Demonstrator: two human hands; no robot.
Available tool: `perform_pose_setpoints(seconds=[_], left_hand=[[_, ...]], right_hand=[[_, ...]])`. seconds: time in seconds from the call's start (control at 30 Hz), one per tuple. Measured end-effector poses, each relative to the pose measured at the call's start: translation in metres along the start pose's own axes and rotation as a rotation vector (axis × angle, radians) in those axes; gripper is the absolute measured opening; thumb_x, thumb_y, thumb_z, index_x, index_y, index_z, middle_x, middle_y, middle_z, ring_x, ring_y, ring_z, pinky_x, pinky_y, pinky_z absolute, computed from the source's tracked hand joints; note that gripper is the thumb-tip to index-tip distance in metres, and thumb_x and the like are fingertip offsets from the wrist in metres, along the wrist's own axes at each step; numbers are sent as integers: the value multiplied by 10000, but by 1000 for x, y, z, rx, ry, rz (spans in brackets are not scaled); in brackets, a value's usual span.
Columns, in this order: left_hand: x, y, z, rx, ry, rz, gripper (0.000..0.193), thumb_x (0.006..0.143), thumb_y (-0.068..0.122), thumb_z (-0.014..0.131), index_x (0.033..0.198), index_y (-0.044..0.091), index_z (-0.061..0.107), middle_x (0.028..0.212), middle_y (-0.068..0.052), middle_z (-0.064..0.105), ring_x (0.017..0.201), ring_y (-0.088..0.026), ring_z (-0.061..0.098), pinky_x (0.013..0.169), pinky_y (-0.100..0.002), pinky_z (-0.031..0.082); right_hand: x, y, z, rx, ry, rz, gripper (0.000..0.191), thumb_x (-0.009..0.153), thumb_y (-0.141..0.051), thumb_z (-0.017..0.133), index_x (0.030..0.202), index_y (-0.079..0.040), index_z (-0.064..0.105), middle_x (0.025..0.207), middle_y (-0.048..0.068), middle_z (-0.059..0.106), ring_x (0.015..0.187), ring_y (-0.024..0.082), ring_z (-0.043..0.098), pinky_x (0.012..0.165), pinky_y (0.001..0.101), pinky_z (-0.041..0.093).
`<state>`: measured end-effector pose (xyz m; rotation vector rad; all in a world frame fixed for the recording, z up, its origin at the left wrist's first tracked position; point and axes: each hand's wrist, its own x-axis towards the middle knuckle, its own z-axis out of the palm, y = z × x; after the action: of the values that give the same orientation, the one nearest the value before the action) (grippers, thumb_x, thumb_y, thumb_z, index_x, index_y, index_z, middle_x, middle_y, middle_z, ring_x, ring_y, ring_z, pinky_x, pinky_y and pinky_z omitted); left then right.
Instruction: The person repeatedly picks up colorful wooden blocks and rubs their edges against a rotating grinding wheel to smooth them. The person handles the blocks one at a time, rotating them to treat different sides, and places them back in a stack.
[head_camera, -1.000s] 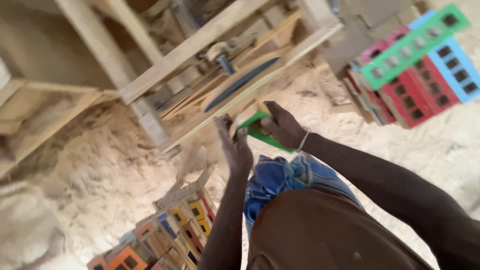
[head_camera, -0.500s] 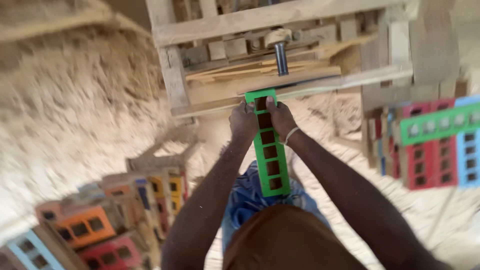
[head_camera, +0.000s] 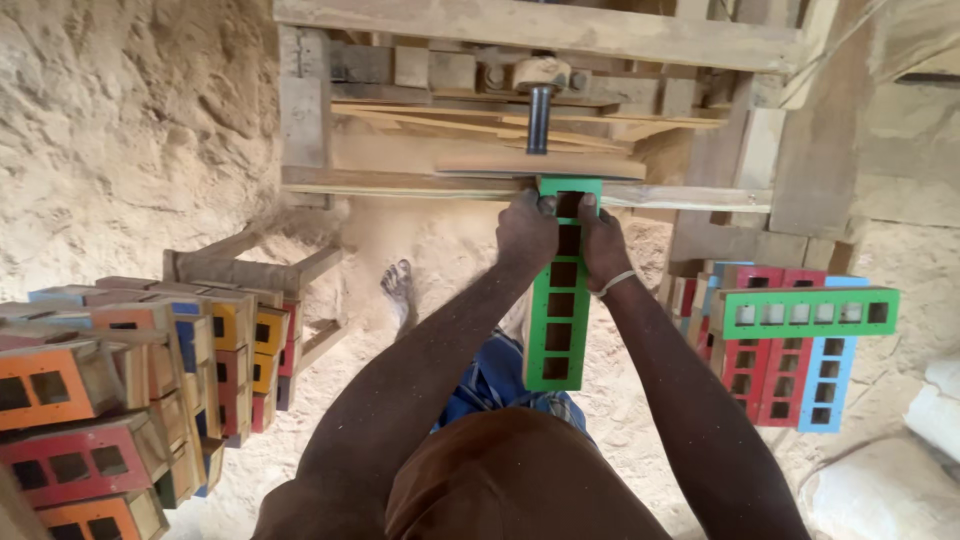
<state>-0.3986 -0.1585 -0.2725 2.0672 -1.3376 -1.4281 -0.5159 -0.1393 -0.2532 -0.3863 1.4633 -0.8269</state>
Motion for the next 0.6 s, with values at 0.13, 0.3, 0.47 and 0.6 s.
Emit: perform_pose_setpoints(seconds=[0.13, 0.3, 0.47, 0.6], left_hand=[[-3, 13, 41, -14, 12, -10, 304, 1006, 331, 542, 1093, 67, 664, 1036, -250, 719, 1024, -469, 668, 898, -566, 519], [6, 15, 67, -56, 16, -13, 280, 995, 302, 552, 1076, 67, 679, 1031, -250, 728, 1024, -462, 679, 900, -564, 519], [-42, -1, 23, -158, -64, 322, 396, 1038, 260, 452, 1322, 47, 628, 1150, -247, 726, 1053, -408, 697, 943, -488, 536], [-106, -40, -29, -18, 146, 1097, 431, 1109, 176, 525, 1466, -60, 479, 1394, -279, 603, 1307, -439, 602, 1131, -458, 507]], right_hand=[[7, -1, -36, -5, 45, -13, 605, 1019, -527, 509, 1292, 2, 615, 1088, 115, 698, 937, 217, 684, 786, 370, 583], [8, -10, -49, -75, 36, -60, 646, 1043, -537, 508, 1327, 37, 589, 1168, 166, 693, 1009, 239, 677, 866, 385, 580], [-47, -17, -63, -367, -188, -264, 615, 1059, -529, 457, 1448, -56, 511, 1344, 109, 641, 1230, 202, 610, 1034, 353, 513], [-124, -5, -65, -399, -176, -737, 717, 960, -312, 703, 1501, -48, 312, 1403, 131, 463, 1247, 242, 548, 1034, 394, 490]])
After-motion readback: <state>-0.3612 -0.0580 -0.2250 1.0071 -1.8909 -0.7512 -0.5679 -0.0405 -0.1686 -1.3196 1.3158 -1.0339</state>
